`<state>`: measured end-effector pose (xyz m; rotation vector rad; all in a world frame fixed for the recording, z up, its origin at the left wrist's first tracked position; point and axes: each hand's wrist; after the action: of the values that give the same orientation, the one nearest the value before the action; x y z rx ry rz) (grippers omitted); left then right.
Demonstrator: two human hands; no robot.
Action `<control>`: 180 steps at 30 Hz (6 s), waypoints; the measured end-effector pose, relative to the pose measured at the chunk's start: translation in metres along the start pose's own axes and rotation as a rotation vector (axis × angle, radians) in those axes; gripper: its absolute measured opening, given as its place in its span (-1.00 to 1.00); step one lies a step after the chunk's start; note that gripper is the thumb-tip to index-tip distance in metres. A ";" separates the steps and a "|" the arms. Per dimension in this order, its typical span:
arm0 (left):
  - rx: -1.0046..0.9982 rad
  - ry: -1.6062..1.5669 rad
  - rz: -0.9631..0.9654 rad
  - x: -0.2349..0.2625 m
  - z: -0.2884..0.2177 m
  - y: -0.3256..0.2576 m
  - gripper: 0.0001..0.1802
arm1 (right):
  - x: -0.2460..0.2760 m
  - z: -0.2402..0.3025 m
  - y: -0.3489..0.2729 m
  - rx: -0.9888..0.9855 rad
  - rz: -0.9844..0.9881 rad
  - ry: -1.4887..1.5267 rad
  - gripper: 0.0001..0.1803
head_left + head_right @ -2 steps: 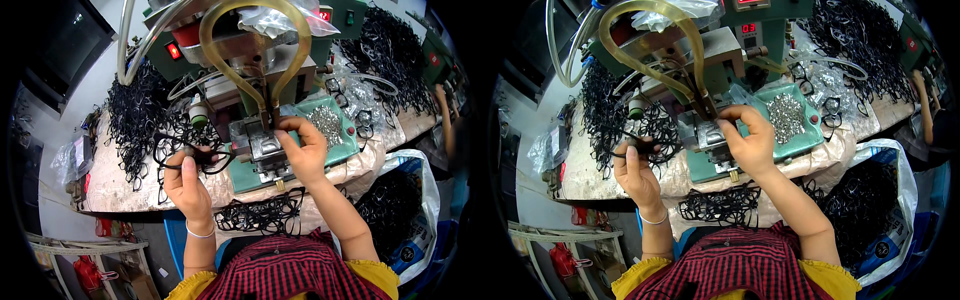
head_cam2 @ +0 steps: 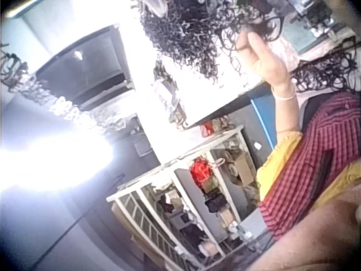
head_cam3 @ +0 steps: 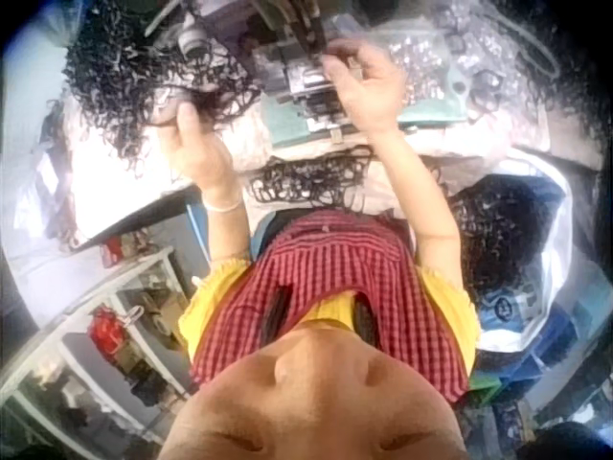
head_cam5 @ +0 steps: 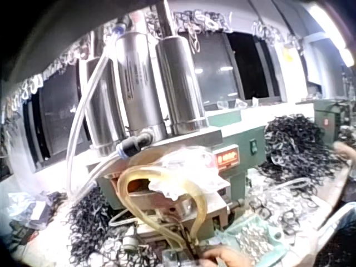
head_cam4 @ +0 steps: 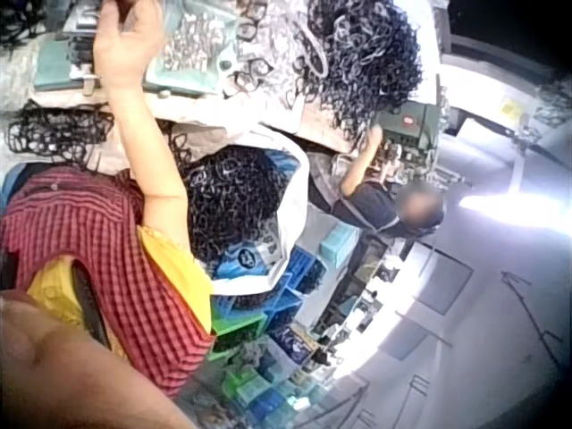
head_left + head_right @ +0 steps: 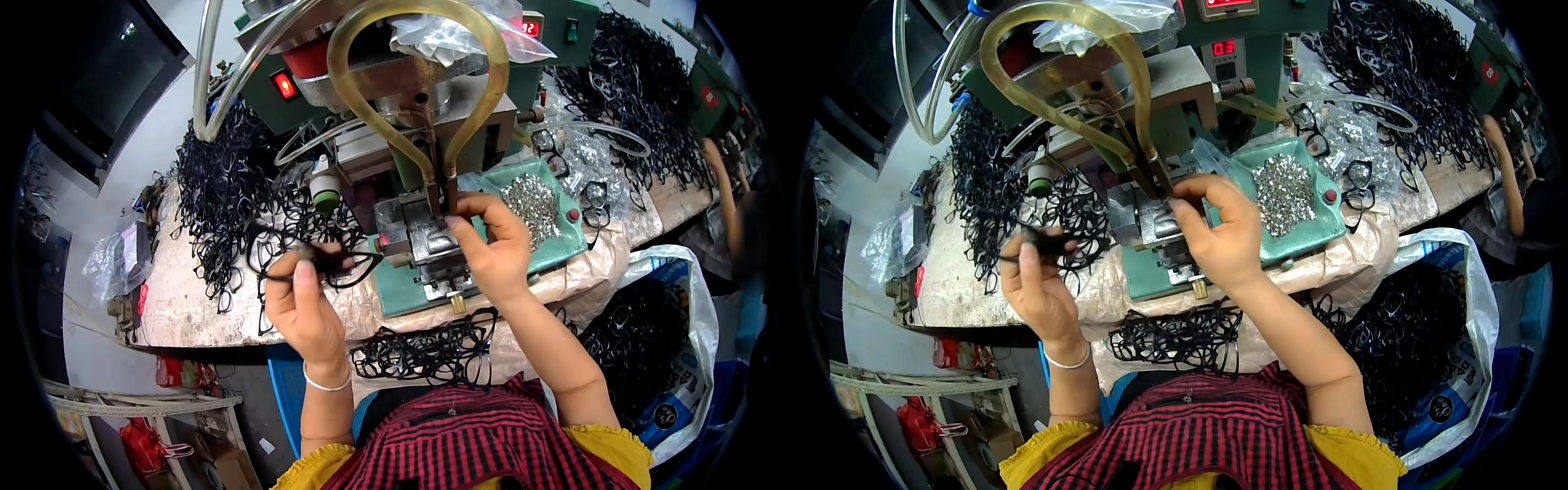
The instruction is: The person assembles eyeglasses by placing frames into a machine, inserting small metal components, and operating the machine to secure them. The person repeatedly picks frames from a pile, loads them into the machine, and places finished units into a white sack.
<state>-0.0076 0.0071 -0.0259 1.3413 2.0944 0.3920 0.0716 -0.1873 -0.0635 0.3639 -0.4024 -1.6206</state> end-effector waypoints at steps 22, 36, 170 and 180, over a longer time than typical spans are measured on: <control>-0.172 0.033 0.435 -0.027 -0.016 0.015 -0.84 | 0.031 0.053 0.013 -0.250 0.334 0.140 -0.41; -0.466 0.537 0.887 -0.039 0.014 -0.007 -0.74 | 0.092 -0.069 0.013 0.336 0.165 -1.201 -0.78; -0.230 0.054 0.385 -0.014 -0.009 0.050 -0.79 | 0.043 -0.073 0.061 0.163 0.032 -0.704 -0.87; -0.227 0.026 0.375 -0.013 -0.010 0.049 -0.79 | 0.099 -0.060 0.049 0.081 0.019 -1.052 -0.88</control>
<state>0.0251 0.0180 0.0132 1.5933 1.7506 0.7825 0.1345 -0.2924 -0.0935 -0.4799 -1.2503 -1.6743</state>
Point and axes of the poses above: each hand's wrist, its own y-axis towards the middle knuckle, its own x-axis out of the back of the hand, z = x × y, and after that the axes turned 6 degrees about -y, right-handed
